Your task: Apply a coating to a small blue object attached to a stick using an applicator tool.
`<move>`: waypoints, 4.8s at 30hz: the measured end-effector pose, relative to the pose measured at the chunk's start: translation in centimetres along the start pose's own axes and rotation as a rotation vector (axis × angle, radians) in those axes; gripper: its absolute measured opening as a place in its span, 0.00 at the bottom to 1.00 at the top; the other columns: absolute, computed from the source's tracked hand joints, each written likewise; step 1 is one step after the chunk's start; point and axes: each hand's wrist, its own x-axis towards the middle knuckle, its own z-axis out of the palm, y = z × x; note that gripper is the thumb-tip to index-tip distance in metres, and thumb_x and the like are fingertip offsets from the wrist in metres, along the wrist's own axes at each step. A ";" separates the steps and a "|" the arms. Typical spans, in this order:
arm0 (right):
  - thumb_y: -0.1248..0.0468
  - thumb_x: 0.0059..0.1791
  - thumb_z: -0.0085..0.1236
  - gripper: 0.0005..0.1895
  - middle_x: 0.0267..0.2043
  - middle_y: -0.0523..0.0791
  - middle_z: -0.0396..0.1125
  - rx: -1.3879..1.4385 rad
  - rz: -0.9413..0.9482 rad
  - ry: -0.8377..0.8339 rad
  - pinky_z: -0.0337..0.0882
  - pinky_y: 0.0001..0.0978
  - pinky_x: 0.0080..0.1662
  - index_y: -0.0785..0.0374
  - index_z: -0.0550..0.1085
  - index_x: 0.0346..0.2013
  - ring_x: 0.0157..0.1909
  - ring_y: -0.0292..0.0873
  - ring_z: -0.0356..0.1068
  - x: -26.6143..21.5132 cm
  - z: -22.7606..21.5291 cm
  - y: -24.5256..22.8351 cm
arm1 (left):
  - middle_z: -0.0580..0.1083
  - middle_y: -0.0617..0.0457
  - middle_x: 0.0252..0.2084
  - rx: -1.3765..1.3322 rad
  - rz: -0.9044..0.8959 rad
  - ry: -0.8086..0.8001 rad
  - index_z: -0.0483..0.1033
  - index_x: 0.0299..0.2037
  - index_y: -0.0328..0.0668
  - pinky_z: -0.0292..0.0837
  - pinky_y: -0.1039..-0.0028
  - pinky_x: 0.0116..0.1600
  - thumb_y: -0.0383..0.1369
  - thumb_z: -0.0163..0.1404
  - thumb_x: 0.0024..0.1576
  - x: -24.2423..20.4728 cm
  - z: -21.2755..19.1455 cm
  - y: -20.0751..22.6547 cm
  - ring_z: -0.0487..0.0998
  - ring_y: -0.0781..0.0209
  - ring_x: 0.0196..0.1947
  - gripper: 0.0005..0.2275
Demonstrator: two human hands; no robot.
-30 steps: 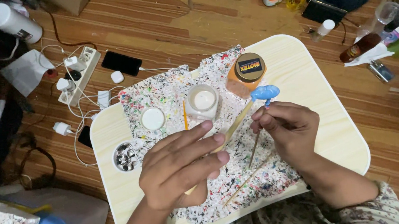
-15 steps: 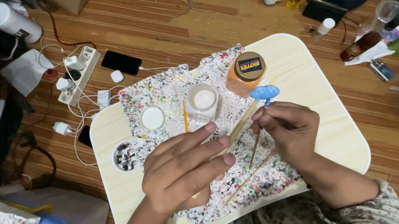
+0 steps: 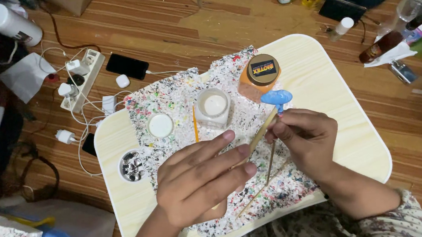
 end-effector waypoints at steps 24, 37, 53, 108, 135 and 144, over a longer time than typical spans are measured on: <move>0.70 0.54 0.52 0.07 0.21 0.46 0.66 0.765 0.541 -0.145 0.61 0.21 0.21 0.74 0.74 0.36 0.18 0.36 0.63 1.2 -0.6 -0.4 | 0.80 0.52 0.49 0.069 0.025 -0.001 0.84 0.41 0.44 0.83 0.64 0.55 0.27 0.56 0.55 -0.3 0.3 -0.8 0.84 0.50 0.52 0.07; 0.74 0.53 0.51 0.07 0.25 0.50 0.67 1.027 0.573 -0.192 0.64 0.19 0.22 0.77 0.73 0.33 0.21 0.36 0.64 1.1 -0.6 -0.3 | 0.81 0.53 0.48 0.048 0.026 -0.039 0.84 0.40 0.44 0.81 0.66 0.54 0.27 0.54 0.55 -0.1 0.4 -0.7 0.83 0.51 0.52 0.07; 0.76 0.51 0.50 0.04 0.23 0.49 0.66 1.029 0.636 -0.183 0.61 0.19 0.22 0.76 0.72 0.33 0.21 0.36 0.62 1.0 -0.7 -0.4 | 0.80 0.52 0.49 0.088 0.016 0.000 0.83 0.41 0.45 0.83 0.63 0.56 0.25 0.58 0.54 -0.5 0.3 -0.6 0.84 0.50 0.52 0.07; 0.70 0.52 0.60 0.08 0.33 0.45 0.76 0.096 -0.541 -0.826 0.59 0.21 0.27 0.68 0.79 0.46 0.23 0.32 0.60 -5.2 48.1 -8.3 | 0.77 0.43 0.36 1.129 -0.727 0.834 0.77 0.44 0.25 0.70 0.71 0.37 0.14 0.55 0.62 -27.8 -32.1 9.7 0.73 0.56 0.30 0.04; 0.61 0.49 0.66 0.24 0.48 0.56 0.77 0.219 -0.152 -1.096 0.85 0.34 0.44 0.59 0.74 0.59 0.46 0.51 0.82 -16.3 68.0 2.9 | 0.74 0.43 0.26 1.361 -0.887 1.096 0.77 0.35 0.40 0.72 0.67 0.31 0.22 0.64 0.59 -41.0 -33.7 6.8 0.77 0.43 0.24 0.07; 0.63 0.48 0.58 0.08 0.34 0.45 0.77 -0.084 -0.282 -0.666 0.81 0.34 0.39 0.52 0.78 0.42 0.40 0.48 0.80 -5.0 51.1 -0.3 | 0.70 0.42 0.21 0.937 -0.736 0.880 0.77 0.33 0.38 0.67 0.64 0.31 0.24 0.56 0.66 -27.5 -27.3 2.9 0.74 0.42 0.23 0.08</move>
